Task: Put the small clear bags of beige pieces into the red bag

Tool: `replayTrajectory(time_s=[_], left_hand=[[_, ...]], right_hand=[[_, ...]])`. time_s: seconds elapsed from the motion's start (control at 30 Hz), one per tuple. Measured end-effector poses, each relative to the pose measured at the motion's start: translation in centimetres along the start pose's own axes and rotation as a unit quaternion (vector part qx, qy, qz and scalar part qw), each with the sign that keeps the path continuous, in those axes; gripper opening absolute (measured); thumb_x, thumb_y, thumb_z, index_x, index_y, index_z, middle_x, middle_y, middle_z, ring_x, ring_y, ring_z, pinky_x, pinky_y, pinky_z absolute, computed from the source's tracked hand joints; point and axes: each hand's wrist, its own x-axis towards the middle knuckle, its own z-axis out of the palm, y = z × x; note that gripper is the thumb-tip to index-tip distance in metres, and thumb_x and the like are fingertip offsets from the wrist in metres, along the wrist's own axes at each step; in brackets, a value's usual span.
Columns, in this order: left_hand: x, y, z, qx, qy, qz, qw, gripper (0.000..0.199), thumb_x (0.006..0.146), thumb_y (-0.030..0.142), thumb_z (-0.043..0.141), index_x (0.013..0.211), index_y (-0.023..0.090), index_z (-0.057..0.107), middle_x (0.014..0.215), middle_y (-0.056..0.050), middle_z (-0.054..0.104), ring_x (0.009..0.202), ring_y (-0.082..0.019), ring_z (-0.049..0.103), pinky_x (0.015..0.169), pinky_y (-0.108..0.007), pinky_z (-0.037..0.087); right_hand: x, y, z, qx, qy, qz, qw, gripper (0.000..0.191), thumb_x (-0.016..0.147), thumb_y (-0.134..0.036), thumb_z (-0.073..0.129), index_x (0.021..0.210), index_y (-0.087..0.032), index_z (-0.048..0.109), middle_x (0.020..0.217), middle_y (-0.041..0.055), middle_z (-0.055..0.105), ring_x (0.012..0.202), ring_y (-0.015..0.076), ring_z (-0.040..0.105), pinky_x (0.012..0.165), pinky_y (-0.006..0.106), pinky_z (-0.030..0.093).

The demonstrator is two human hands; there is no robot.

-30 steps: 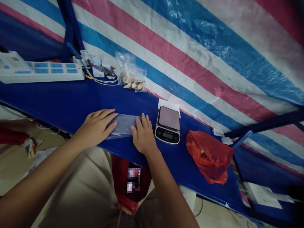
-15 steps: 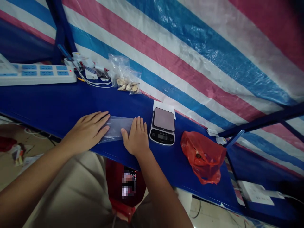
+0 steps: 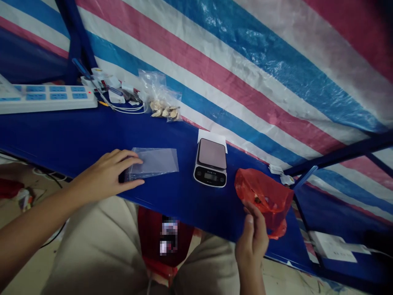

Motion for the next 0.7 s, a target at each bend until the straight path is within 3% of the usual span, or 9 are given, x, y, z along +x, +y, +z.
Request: replayTrajectory(time_s=[0.13,0.23,0.3,0.4,0.5,0.57,0.7], left_hand=[[2.4,0.7,1.3,-0.017,0.009,-0.007,1.000,0.047,0.084,0.067,0.062,0.101,0.023,0.064,0.112,-0.006,0.064,0.107,-0.025,0.061,0.102,-0.040,0.048],[4.2,1.8,1.8,-0.021,0.008,-0.017,1.000,0.054,0.080,0.074,0.062,0.098,0.023,0.062,0.111,-0.006,0.063,0.102,-0.024,0.064,0.097,-0.037,0.050],[5.1,2.6,1.6,-0.022,0.027,-0.034,0.999,0.057,0.080,0.074,0.062,0.106,0.023,0.061,0.118,-0.006,0.063,0.108,-0.024,0.062,0.101,-0.036,0.048],[5.7,2.9,1.1,0.023,0.045,-0.069,0.996,0.080,0.075,0.073,0.069,0.136,0.024,0.051,0.147,-0.009,0.048,0.137,-0.034,0.045,0.116,-0.049,0.037],[5.9,2.3,1.4,0.060,-0.041,-0.084,0.994,0.107,0.063,0.078,0.074,0.150,0.027,0.039,0.165,-0.013,0.024,0.148,-0.046,0.028,0.117,-0.064,0.029],[5.9,1.9,2.1,0.061,-0.075,-0.087,0.992,0.105,0.063,0.081,0.071,0.148,0.027,0.044,0.164,-0.014,0.028,0.145,-0.047,0.032,0.116,-0.065,0.031],[5.8,2.0,3.4,0.069,-0.039,-0.090,0.993,0.086,0.071,0.080,0.062,0.138,0.027,0.054,0.152,-0.014,0.043,0.135,-0.044,0.043,0.110,-0.060,0.037]], right_hand=[[-0.8,3.8,-2.2,-0.038,0.036,0.045,0.998,0.046,0.101,-0.049,0.045,0.122,-0.013,0.064,0.119,0.0169,0.072,0.111,0.0290,0.067,0.098,0.045,0.048],[-1.4,5.5,-2.2,-0.063,0.034,0.038,0.997,0.045,0.102,-0.049,0.042,0.119,-0.013,0.065,0.117,0.0169,0.072,0.111,0.0288,0.067,0.098,0.045,0.048],[-1.6,6.1,-1.9,-0.100,0.030,0.015,0.994,0.043,0.102,-0.048,0.043,0.115,-0.014,0.066,0.115,0.0166,0.073,0.109,0.0285,0.067,0.096,0.044,0.049],[-1.7,6.4,-1.5,-0.144,0.032,-0.023,0.989,0.040,0.101,-0.045,0.045,0.113,-0.014,0.067,0.112,0.0158,0.073,0.104,0.0278,0.068,0.093,0.041,0.050],[-1.7,6.4,-1.3,-0.159,0.038,-0.040,0.986,0.038,0.102,-0.043,0.044,0.113,-0.014,0.066,0.109,0.0153,0.074,0.101,0.0274,0.068,0.091,0.040,0.051],[-1.7,6.3,-1.2,-0.167,0.041,-0.048,0.984,0.037,0.103,-0.042,0.044,0.112,-0.014,0.066,0.107,0.0152,0.074,0.099,0.0272,0.068,0.089,0.040,0.051],[-1.7,6.1,-1.0,-0.174,0.054,-0.058,0.982,0.035,0.103,-0.041,0.045,0.110,-0.014,0.067,0.104,0.0143,0.074,0.097,0.0262,0.068,0.087,0.038,0.051]])
